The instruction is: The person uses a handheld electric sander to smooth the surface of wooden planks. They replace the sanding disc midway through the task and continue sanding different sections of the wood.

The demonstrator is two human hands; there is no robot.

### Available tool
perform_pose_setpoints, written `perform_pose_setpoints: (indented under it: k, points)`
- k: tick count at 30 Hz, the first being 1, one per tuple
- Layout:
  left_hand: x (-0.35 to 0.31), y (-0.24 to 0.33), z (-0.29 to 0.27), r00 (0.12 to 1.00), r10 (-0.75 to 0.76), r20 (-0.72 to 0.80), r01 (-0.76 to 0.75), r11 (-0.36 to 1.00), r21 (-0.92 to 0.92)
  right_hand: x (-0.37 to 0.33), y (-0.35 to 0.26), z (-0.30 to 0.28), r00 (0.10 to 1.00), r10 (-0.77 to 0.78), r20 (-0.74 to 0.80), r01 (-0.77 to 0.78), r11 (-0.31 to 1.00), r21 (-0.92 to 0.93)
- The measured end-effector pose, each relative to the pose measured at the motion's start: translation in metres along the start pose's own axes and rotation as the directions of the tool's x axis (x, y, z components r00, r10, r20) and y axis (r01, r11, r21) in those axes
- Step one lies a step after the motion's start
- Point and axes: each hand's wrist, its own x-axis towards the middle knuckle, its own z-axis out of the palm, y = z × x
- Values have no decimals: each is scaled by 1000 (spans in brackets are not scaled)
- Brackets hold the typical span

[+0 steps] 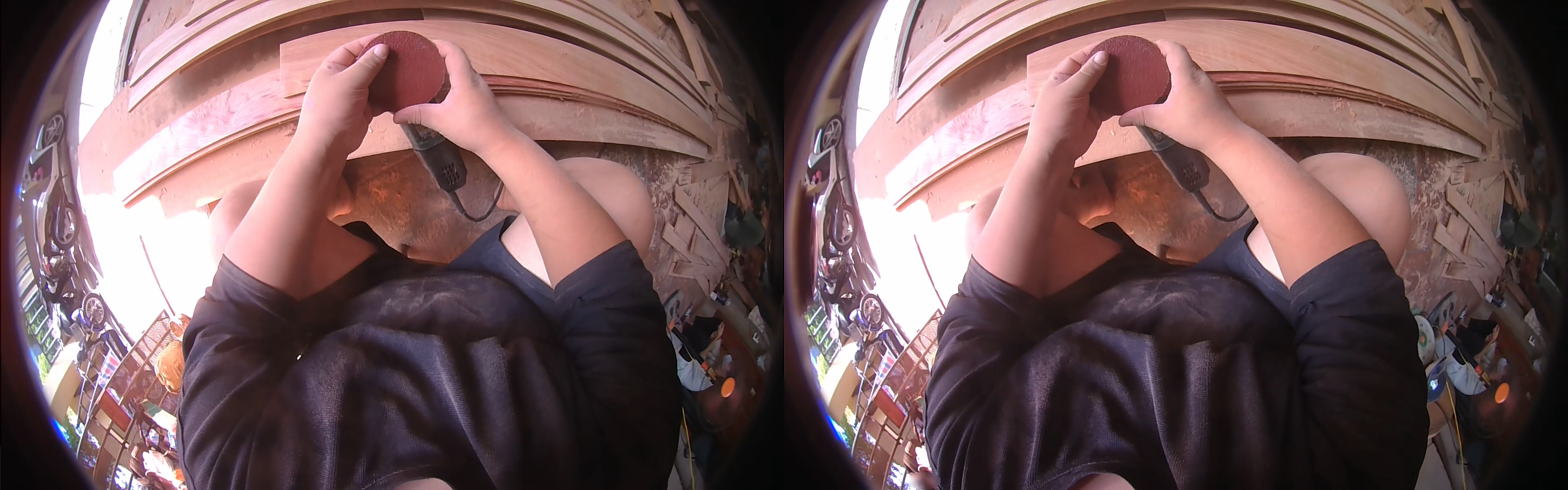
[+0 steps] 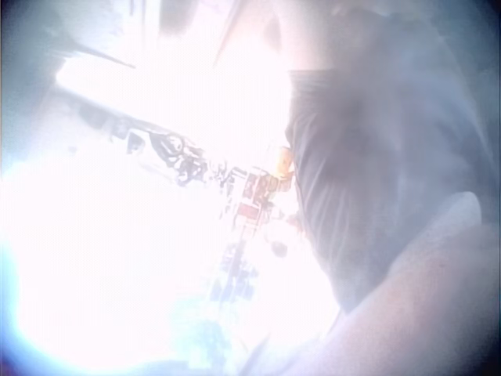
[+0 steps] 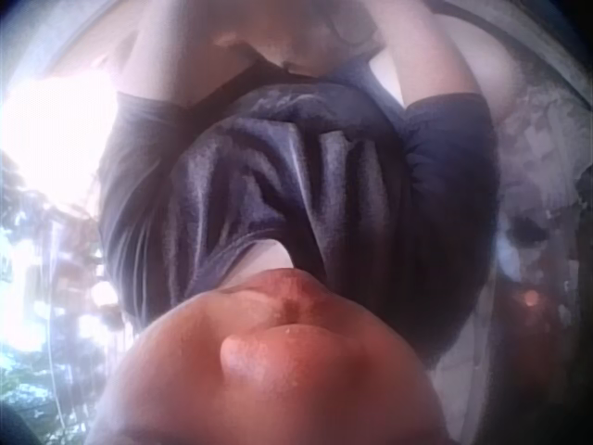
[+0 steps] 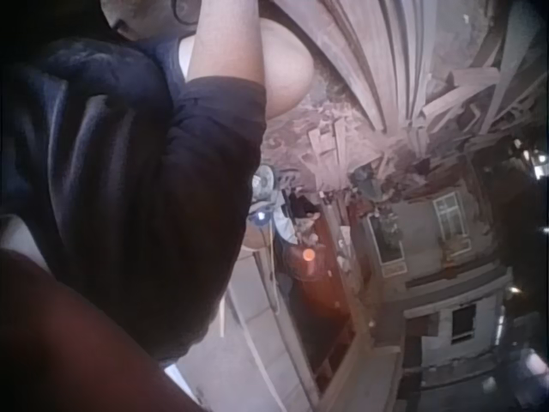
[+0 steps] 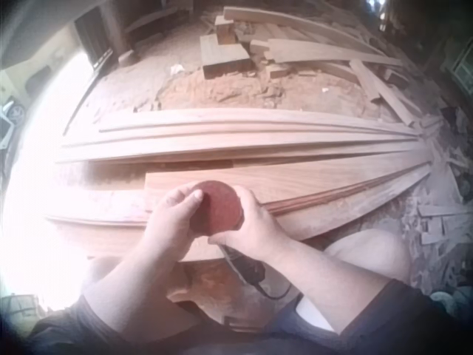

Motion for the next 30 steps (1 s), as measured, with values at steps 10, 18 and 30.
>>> perform_pose_setpoints:
  k: [10, 18, 30]
  points:
    - [1, -5, -4, 1000, 10, -14, -11, 999, -38, 30, -3, -5, 964, 212, 161, -262, 865, 428]
    - [-7, 7, 1, 997, -62, 47, 66, 994, -87, 34, 1, -9, 932, 249, 264, -362, 685, 632]
    - [-1, 6, -3, 978, -105, 183, 93, 993, 73, 35, 1, -6, 940, 245, 237, -338, 764, 550]
